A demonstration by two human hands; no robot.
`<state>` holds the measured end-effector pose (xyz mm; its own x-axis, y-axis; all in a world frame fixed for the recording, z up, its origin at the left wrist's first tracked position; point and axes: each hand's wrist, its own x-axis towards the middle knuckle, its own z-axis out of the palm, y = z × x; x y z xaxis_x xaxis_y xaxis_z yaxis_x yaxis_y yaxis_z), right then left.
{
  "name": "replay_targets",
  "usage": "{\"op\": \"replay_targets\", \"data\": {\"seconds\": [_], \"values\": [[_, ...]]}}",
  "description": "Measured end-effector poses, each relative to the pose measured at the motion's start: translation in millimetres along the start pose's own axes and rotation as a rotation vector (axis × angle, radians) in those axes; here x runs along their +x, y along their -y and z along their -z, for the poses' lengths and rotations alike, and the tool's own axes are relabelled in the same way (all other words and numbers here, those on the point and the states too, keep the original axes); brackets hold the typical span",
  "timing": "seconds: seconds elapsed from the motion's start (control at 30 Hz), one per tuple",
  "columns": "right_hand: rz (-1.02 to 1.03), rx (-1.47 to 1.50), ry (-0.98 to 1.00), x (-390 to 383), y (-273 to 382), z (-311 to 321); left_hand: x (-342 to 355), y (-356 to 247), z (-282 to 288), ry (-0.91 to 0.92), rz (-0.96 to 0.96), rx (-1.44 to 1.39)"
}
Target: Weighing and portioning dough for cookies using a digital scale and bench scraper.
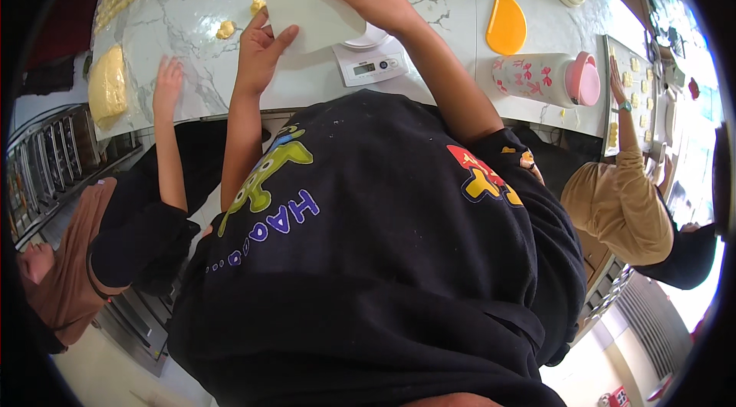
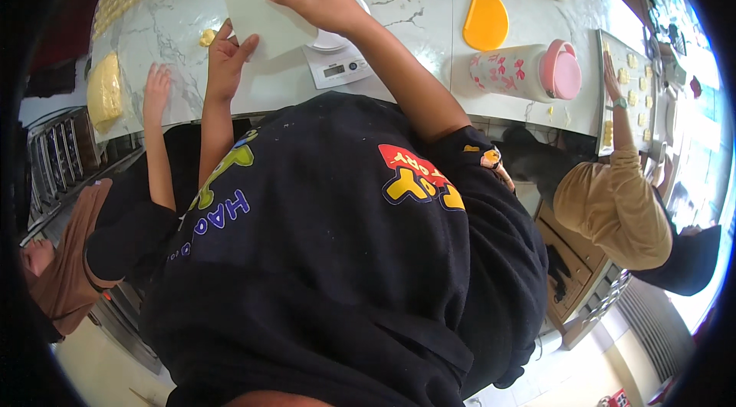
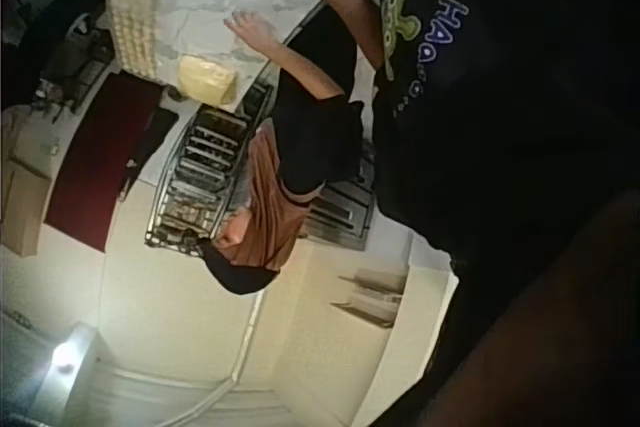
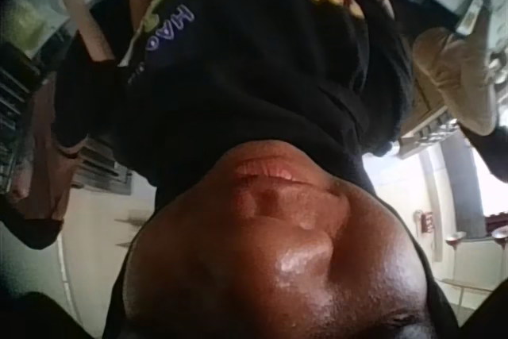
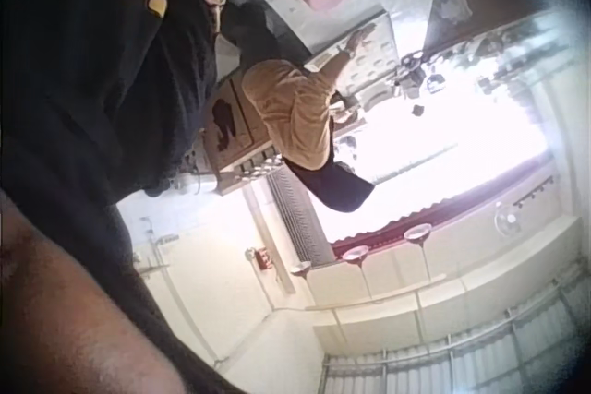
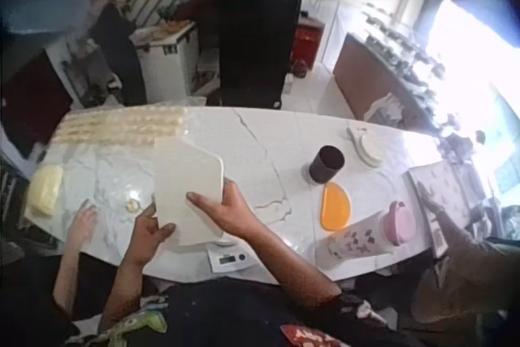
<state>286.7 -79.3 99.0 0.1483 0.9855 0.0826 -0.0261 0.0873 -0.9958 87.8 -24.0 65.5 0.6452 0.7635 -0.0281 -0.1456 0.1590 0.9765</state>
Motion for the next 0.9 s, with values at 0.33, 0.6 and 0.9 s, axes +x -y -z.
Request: {"op": "replay_targets", "data": {"seconds": [0.33,0.6,0.9], "values": [[0.002,-0.092,-0.374,-33.2,9.1,53.8,0.2,41.7,77.8,-0.41,-0.18,0.441],[-0.06,-0.158,-0.708,-88.2,13.8,109.7,18.3,68.9,127.9,-0.496,-0.271,1.241],[-0.071,-0.222,-0.811,-103.6,9.6,112.6,12.0,87.8,113.5,-0.683,-0.413,1.225]]}}
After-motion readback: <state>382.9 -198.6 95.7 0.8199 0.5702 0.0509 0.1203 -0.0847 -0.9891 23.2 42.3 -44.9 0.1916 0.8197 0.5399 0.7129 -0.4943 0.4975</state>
